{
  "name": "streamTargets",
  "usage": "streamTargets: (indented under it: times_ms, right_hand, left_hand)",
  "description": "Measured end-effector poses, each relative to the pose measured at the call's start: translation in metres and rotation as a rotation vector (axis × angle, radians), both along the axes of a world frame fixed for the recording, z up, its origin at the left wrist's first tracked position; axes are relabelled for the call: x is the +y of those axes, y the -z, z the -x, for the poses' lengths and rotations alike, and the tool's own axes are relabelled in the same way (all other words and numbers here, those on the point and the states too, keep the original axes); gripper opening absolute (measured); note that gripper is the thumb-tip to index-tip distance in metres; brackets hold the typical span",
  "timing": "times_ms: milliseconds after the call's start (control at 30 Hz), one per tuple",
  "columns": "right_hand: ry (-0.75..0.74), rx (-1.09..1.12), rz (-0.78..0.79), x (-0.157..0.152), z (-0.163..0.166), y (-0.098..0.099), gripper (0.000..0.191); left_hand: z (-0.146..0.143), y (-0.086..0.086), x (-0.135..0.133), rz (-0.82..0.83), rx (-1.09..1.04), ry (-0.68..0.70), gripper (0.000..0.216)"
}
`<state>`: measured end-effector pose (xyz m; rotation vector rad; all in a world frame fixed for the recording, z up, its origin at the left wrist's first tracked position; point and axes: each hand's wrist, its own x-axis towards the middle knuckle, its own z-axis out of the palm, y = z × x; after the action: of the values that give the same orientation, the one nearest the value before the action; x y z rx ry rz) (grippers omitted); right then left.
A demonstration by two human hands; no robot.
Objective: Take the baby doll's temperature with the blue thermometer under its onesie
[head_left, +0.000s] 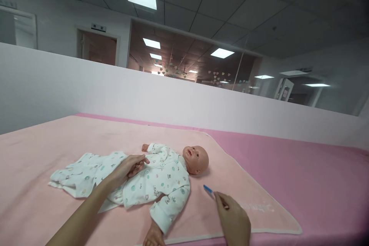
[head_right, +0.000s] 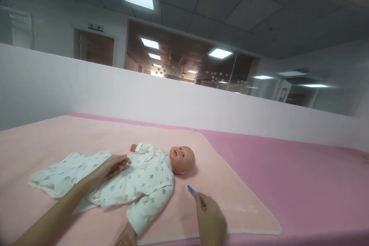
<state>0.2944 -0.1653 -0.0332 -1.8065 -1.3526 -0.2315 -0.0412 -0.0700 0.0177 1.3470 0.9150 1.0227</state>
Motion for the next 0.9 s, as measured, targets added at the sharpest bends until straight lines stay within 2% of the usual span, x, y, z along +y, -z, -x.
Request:
streamTargets:
  times_ms: [100,233,467,600,767,900]
  right_hand:
    - [0.068,-0.046,0.097,-0.001,-0.001,0.015,0.022]
    - [0.133,-0.098,0.154,0.002,0.007,0.009,0.026]
    - [0.053,-0.226,0.142,0.018,0.006,0.015,0.02]
    - [0.038,-0.203,0.031,0.025,0.029,-0.007,0.015]
    - [-0.3,-0.241,0.05,0.055,0.086,-0.044,0.016]
    - [-0.334,-0.43,0.042,0.099,0.118,-0.045,0.019]
  left_hand:
    - [0.0,0.005,0.005,0.011,0.02,-0.015,0.041]
    - [0.001,0.007,0.007,-0.009,0.028,-0.011,0.04]
    - [0.0,0.002,0.003,-0.018,0.064,0.017,0.042]
    - [0.0,0.002,0.002,-0.03,0.076,0.004,0.043]
    - [0.001,0.006,0.005,-0.047,0.062,0.008,0.043]
    - [0.0,0.006,0.005,-0.037,0.06,-0.012,0.043]
